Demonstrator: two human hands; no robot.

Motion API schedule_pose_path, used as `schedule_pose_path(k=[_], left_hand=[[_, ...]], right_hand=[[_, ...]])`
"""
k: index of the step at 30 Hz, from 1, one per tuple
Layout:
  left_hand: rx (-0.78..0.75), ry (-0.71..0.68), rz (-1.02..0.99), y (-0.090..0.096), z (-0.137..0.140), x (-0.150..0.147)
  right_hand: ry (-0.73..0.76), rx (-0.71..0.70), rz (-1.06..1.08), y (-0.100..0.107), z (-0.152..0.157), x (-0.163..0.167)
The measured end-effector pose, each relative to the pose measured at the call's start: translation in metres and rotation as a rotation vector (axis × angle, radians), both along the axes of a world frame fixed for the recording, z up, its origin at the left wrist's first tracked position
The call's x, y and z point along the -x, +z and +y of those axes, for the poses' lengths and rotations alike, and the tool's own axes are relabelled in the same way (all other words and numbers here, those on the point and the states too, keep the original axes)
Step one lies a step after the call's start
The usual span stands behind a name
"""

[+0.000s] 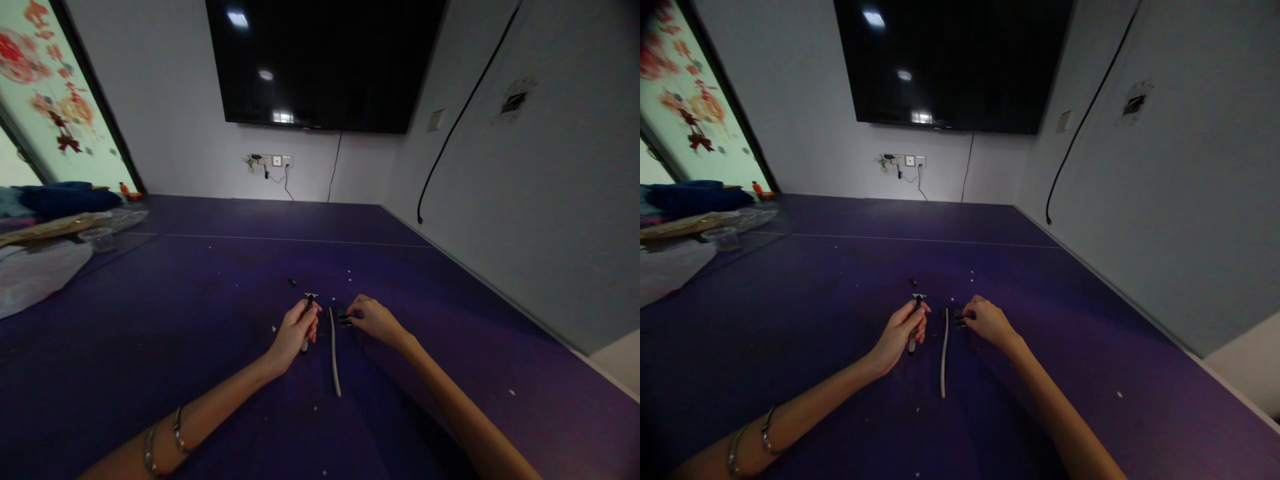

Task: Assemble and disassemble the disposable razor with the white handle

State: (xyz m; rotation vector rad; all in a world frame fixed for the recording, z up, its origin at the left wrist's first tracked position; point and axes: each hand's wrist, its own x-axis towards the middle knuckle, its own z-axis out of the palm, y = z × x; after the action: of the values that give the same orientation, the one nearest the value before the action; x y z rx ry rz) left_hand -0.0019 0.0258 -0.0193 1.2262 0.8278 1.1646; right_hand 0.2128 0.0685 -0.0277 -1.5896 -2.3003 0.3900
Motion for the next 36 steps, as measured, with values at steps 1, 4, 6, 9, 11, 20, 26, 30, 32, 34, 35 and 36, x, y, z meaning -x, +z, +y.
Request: schedule_pose_path(k=[1,4,6,9,11,20,26,30,32,34,35,36], left_hand=[[0.001,0.002,0.001,0.000,0.000,0.000],[-0.003,0.005,0.009,0.000,-0.001,-0.001],[-0.015,0.013,0.016,0.000,-0.002,-0.001],[-0.031,0.046,0.028,-0.001,-0.002,-0.002],[-0.032,0.074,0.036,-0.001,-0.002,-0.003],[-0.050,0.133,0.044,-0.004,-0.003,-0.001],[-0.046,0.186,0.055,-0.006,-0.006,-0.002],[-0.084,0.175,0.066,-0.005,-0.011,-0.003],[-0.135,0.152,0.101,-0.003,-0.015,-0.004],[-0.181,0.124,0.127,0.000,-0.019,-0.004],[-0.195,0.114,0.131,0.000,-0.021,-0.004],[-0.203,0.108,0.133,0.001,-0.023,-0.004]], right_hand=[[-0.005,-0.001,0.007,0.000,0.000,0.000],[0.000,-0.015,0.048,-0.002,0.001,0.000],[0.011,-0.023,0.081,-0.003,0.001,-0.001],[0.005,-0.032,0.152,-0.002,0.002,-0.001],[-0.016,-0.017,0.258,0.001,0.003,-0.001],[-0.124,0.237,0.731,0.024,-0.007,0.018],[-0.131,0.253,0.794,0.031,-0.017,0.030],[-0.108,0.234,0.784,0.043,-0.027,0.036],[-0.092,0.207,0.765,0.051,-0.032,0.039],[-0.069,0.178,0.739,0.057,-0.037,0.041],[-0.053,0.165,0.723,0.060,-0.040,0.042],[-0.034,0.147,0.701,0.062,-0.042,0.042]])
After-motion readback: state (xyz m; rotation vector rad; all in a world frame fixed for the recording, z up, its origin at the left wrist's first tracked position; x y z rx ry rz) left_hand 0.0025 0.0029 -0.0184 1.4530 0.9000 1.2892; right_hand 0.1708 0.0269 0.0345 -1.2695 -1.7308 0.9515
